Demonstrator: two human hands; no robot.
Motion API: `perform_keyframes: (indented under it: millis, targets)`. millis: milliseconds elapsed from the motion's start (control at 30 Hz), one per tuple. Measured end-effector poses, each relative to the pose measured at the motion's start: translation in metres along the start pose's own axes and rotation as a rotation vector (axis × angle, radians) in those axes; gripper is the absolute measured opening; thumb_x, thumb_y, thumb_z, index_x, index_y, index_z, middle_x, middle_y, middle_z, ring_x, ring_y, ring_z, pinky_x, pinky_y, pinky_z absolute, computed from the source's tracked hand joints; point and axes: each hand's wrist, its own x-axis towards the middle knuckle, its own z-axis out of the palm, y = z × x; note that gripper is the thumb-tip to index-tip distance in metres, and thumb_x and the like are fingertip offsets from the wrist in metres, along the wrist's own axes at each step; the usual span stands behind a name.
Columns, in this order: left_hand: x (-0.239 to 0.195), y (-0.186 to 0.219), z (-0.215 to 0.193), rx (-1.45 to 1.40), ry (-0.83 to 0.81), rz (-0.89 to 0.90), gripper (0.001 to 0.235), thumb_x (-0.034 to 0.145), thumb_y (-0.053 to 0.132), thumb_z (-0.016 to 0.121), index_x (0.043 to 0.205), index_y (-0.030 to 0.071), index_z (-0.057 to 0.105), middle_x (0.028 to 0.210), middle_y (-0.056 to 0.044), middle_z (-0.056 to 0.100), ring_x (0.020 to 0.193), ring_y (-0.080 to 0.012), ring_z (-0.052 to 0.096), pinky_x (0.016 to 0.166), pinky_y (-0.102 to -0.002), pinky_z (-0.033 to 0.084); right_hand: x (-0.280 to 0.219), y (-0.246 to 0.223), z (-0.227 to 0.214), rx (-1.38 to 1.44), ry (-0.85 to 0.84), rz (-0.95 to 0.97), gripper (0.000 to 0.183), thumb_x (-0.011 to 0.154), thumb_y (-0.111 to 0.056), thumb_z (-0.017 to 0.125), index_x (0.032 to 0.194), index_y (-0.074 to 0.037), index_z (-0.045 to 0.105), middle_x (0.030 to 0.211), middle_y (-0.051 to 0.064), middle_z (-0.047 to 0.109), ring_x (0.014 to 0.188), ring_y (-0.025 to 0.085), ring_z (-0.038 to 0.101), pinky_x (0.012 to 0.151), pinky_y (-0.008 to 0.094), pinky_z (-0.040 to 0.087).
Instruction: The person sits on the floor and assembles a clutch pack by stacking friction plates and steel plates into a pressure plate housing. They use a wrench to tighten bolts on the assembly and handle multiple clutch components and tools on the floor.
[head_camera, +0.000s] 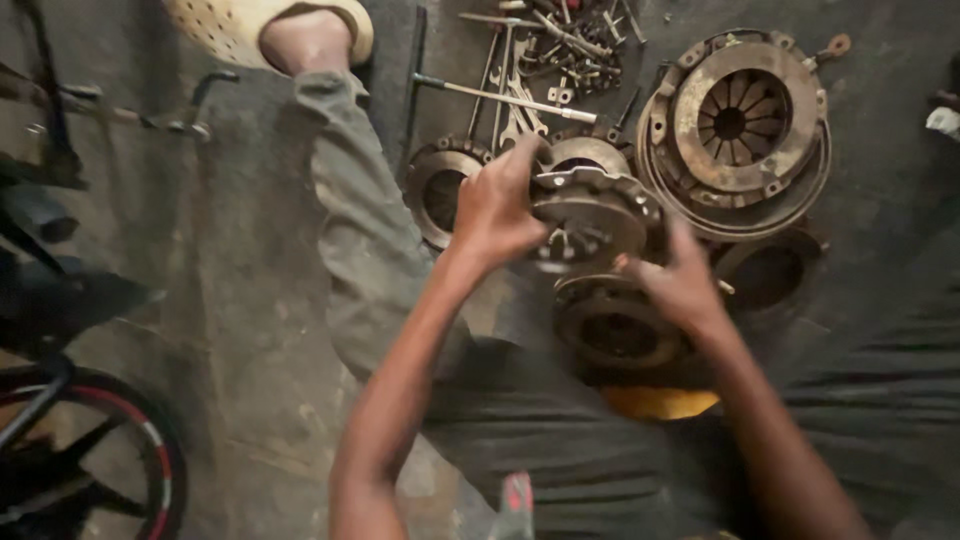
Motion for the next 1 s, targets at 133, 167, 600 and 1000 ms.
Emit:
perform_keyframes:
  millis: [133,167,600,1000]
  targets:
    - [0.007,0.013,-0.015,0.022,-0.224,-0.062,0.051,0.062,0.02,0.089,0.107,0.008,0.066,0.098,-0.017,0.074,0.096,-0.0379,0.072,0.077,-0.046,0.056,-0.028,0.008,0.032,0.256,0.098,0.089,0.047,0.099,-0.028,0.071,0.136,-0.002,0.059,0.125,0.008,0.069,0.112,0.017,0.062,0.1,0.033,0.051]
    - [0.011,0.015,-0.013,0.009,-0.25,-0.053,0.054,0.061,0.02,0.09,0.107,0.006,0.067,0.099,-0.019,0.074,0.096,-0.0378,0.073,0.078,-0.045,0.056,-0.037,0.013,0.038,0.34,0.132,0.155,0.045,0.1,-0.03,0.069,0.134,-0.002,0.061,0.123,0.009,0.069,0.11,0.018,0.062,0.098,0.033,0.051]
    - [0.064,-0.039,0.059,-0.033,-0.706,-0.094,0.073,0.073,0.044,0.087,0.13,0.004,0.068,0.124,-0.02,0.072,0.116,-0.0314,0.069,0.098,-0.041,0.052,-0.096,0.01,0.1,1.315,0.312,0.93,0.058,0.092,-0.035,0.066,0.136,0.0,0.053,0.132,0.016,0.065,0.121,0.028,0.063,0.107,0.047,0.05]
    - [0.122,0.004,0.069,0.162,-0.788,-0.145,0.065,0.068,0.05,0.086,0.114,0.005,0.076,0.103,-0.021,0.075,0.096,-0.0336,0.075,0.087,-0.042,0.056,-0.074,-0.002,0.104,1.441,0.336,1.021,0.046,0.092,-0.034,0.067,0.126,-0.004,0.056,0.127,0.015,0.067,0.115,0.029,0.066,0.102,0.05,0.054]
